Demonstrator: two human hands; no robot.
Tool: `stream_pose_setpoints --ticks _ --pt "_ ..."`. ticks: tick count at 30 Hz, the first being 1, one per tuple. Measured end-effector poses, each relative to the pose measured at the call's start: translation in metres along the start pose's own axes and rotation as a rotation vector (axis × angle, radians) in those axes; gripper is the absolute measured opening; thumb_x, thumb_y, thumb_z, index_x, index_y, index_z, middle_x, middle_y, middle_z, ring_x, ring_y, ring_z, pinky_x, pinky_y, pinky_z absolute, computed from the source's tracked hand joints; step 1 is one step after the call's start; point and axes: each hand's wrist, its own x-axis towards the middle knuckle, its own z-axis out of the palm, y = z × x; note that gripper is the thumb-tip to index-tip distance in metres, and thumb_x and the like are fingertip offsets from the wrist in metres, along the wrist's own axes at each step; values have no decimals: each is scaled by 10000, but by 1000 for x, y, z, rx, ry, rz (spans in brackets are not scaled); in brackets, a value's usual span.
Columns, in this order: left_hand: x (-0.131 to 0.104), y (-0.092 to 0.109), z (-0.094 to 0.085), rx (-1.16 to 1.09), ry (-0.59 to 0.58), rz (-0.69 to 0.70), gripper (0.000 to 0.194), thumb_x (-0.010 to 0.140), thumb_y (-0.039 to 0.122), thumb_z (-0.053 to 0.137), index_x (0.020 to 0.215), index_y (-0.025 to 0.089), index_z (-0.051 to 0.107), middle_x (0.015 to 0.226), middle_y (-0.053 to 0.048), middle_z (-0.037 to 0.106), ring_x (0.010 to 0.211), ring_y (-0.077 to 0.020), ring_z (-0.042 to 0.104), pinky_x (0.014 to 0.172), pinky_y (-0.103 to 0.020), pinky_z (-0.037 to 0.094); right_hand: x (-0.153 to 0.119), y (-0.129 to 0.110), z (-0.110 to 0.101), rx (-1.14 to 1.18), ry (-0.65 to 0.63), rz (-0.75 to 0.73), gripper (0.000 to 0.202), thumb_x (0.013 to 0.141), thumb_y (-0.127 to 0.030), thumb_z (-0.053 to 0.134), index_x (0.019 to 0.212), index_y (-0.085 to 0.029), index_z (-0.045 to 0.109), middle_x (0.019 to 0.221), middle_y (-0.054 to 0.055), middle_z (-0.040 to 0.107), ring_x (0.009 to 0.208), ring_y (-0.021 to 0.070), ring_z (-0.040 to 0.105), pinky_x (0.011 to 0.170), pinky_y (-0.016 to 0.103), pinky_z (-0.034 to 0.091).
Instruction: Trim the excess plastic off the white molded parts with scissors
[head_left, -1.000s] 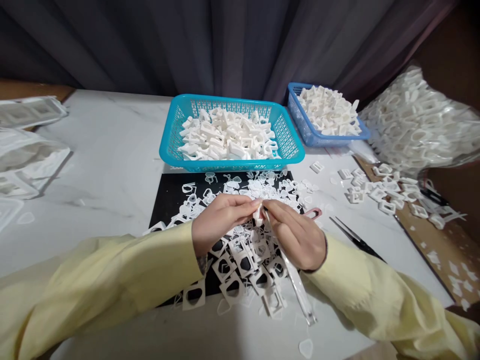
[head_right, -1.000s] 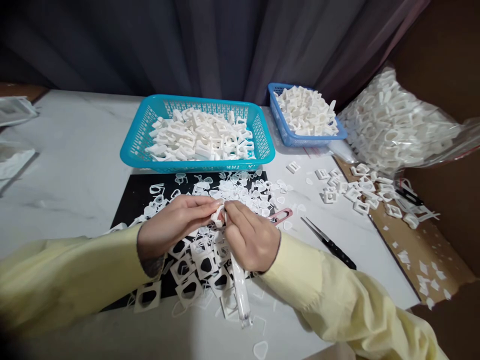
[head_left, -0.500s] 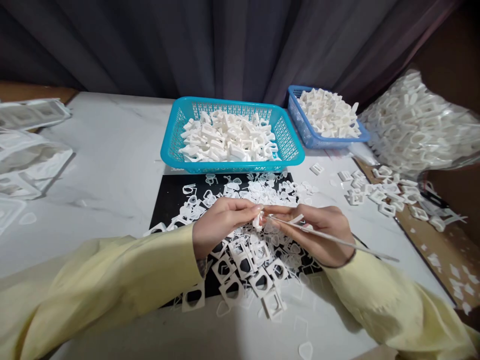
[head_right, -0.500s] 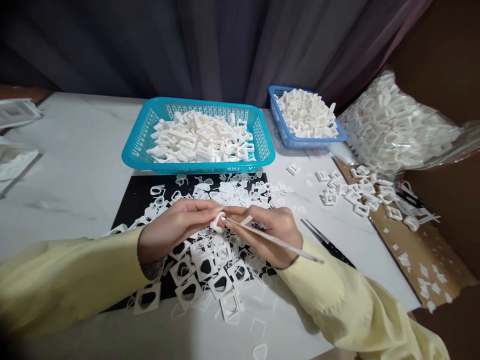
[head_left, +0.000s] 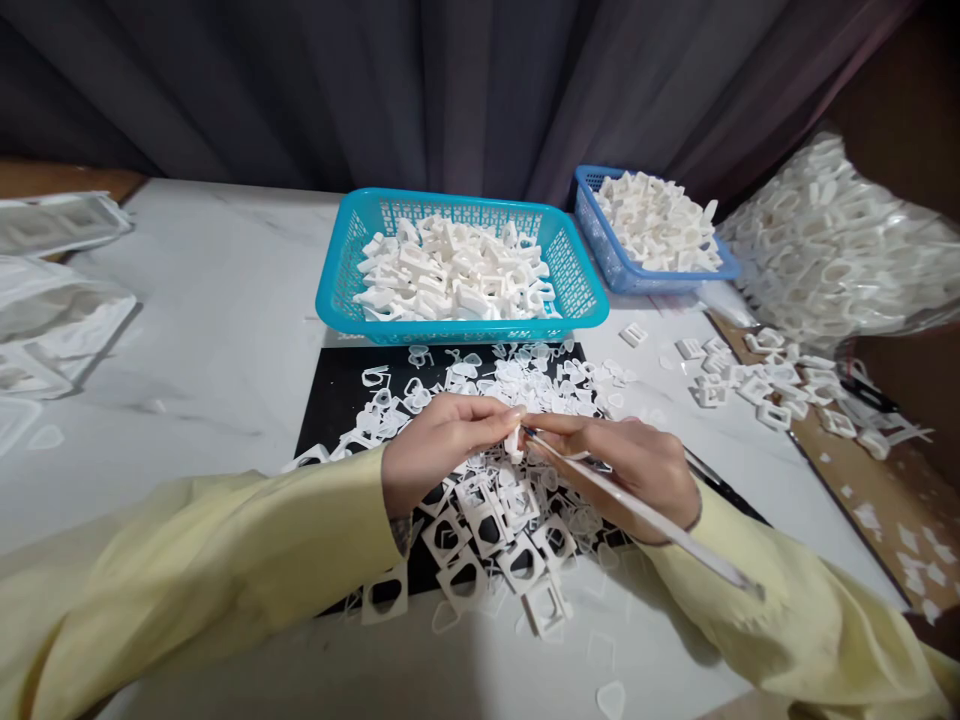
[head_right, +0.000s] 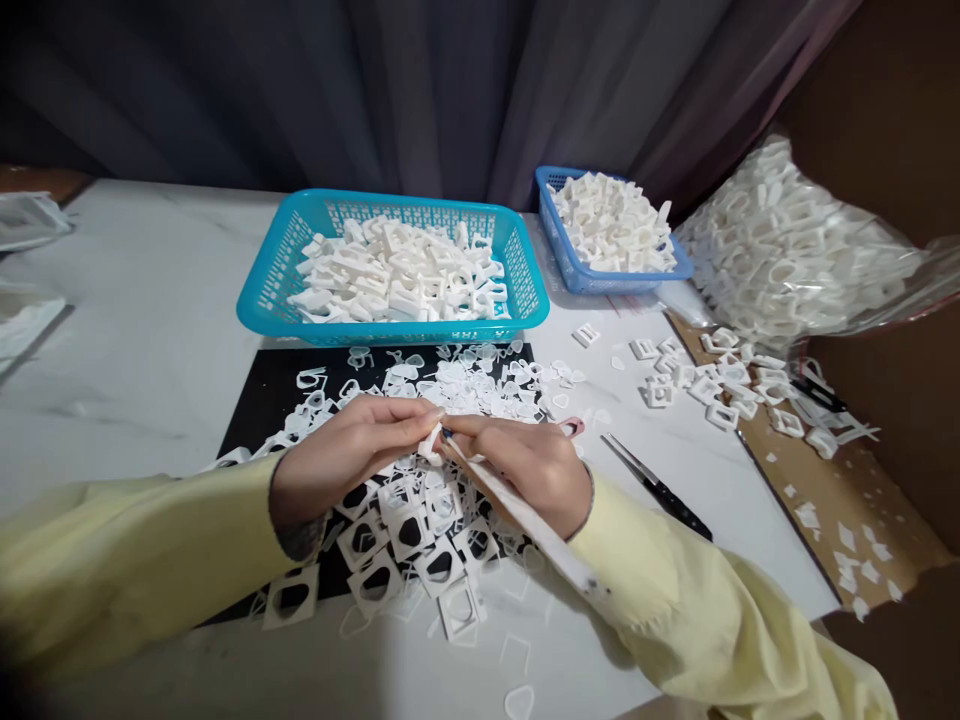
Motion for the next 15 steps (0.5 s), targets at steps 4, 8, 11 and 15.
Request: stream_pose_setpoints --ticks 4,8,11,15 --pt "0 -2 0 -33 7 -19 218 804 281 589 636 144 607 686 -6 573 725 -146 508 804 -325 360 0 1 4 -86 -7 -122 138 874 -94 484 772 -123 573 1002 157 687 828 153 683 638 219 582" --pt "1 -3 1 -48 15 -20 216 796 283 602 631 145 608 665 -2 579 703 -140 509 802 -325 371 -3 0 13 -198 24 -246 211 874 -42 409 790 -50 603 991 241 665 942 265 652 734 339 591" --pt "1 -3 1 -59 22 -17 200 791 290 612 655 144 624 681 -7 600 728 -146 527 782 -306 377 -5 -2 19 -255 38 -333 197 837 -7 421 790 3 612 976 303 642 1022 333 597 810 412 563" --pt "1 -2 1 -79 32 -26 174 783 303 625 731 141 664 714 -20 628 773 -154 546 788 -294 385 -6 -3 24 -304 60 -382 163 812 6 445 794 21 606 973 327 629 1050 363 564 812 447 557"
